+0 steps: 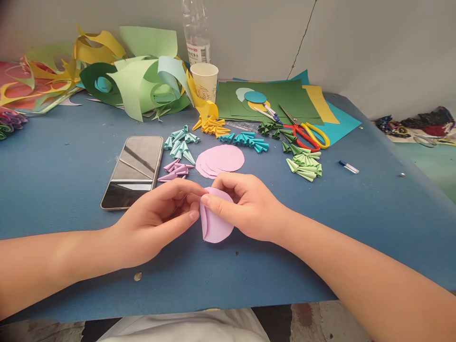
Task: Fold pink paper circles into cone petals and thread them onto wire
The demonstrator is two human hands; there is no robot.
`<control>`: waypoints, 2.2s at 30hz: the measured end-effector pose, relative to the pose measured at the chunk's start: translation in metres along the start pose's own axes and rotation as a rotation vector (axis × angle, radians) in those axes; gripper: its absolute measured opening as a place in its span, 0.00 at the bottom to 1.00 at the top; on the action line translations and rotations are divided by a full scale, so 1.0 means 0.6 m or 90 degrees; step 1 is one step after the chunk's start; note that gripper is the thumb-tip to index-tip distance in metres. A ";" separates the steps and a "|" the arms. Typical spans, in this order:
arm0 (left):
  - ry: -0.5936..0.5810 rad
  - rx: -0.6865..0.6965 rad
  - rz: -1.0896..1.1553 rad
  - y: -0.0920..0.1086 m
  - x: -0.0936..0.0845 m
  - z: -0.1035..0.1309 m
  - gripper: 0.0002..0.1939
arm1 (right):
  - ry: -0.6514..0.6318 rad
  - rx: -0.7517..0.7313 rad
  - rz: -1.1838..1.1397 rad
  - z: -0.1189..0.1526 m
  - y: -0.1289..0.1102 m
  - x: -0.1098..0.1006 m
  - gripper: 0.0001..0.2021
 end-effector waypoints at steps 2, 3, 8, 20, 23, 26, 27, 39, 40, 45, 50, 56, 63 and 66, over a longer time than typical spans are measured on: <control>-0.011 -0.010 -0.015 0.002 -0.001 0.000 0.08 | -0.003 0.004 -0.002 0.000 0.000 0.000 0.13; -0.020 -0.012 -0.025 0.003 -0.002 -0.001 0.07 | -0.004 0.005 -0.003 0.001 0.000 0.000 0.13; -0.048 0.003 -0.072 0.008 -0.004 -0.003 0.08 | -0.004 0.014 0.004 0.003 0.001 0.001 0.13; -0.010 -0.044 -0.054 0.007 -0.003 -0.002 0.12 | 0.020 -0.023 -0.013 0.002 0.000 -0.001 0.13; 0.016 -0.072 0.019 0.003 -0.003 -0.002 0.15 | 0.052 -0.030 -0.012 0.002 0.000 -0.002 0.13; 0.033 -0.085 0.077 -0.001 -0.002 -0.002 0.14 | 0.068 -0.032 -0.017 0.001 -0.001 -0.002 0.14; 0.037 -0.086 0.086 -0.002 -0.002 -0.002 0.13 | 0.066 -0.032 -0.021 0.001 -0.001 -0.002 0.14; 0.035 -0.103 0.011 0.007 -0.003 -0.009 0.10 | 0.116 -0.055 -0.035 0.004 -0.002 -0.002 0.13; 0.036 -0.105 0.002 0.010 -0.003 -0.010 0.11 | 0.115 -0.054 -0.041 0.004 -0.002 -0.002 0.13; 0.043 -0.086 -0.029 0.019 -0.004 -0.011 0.14 | 0.082 -0.028 -0.050 0.003 0.002 -0.003 0.11; 0.023 -0.084 -0.049 0.015 -0.007 -0.010 0.16 | 0.044 -0.017 -0.025 0.000 0.002 -0.004 0.10; 0.008 -0.081 -0.056 0.012 -0.008 -0.008 0.13 | 0.029 -0.032 0.038 0.000 -0.003 -0.001 0.08; 0.016 -0.061 -0.005 0.009 -0.005 -0.009 0.11 | 0.017 -0.059 0.052 0.001 -0.003 -0.002 0.07; 0.017 -0.061 0.010 0.009 -0.004 -0.008 0.10 | 0.012 -0.063 0.062 0.002 -0.002 -0.003 0.08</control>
Point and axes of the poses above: each hand's wrist, its own z-axis away from the middle knuckle, its own x-axis out of the palm, y = z × x, the point moved 2 cm from there along -z, towards the middle knuckle, and after that the axes turned 2 degrees about -z, right-handed, at the moved point
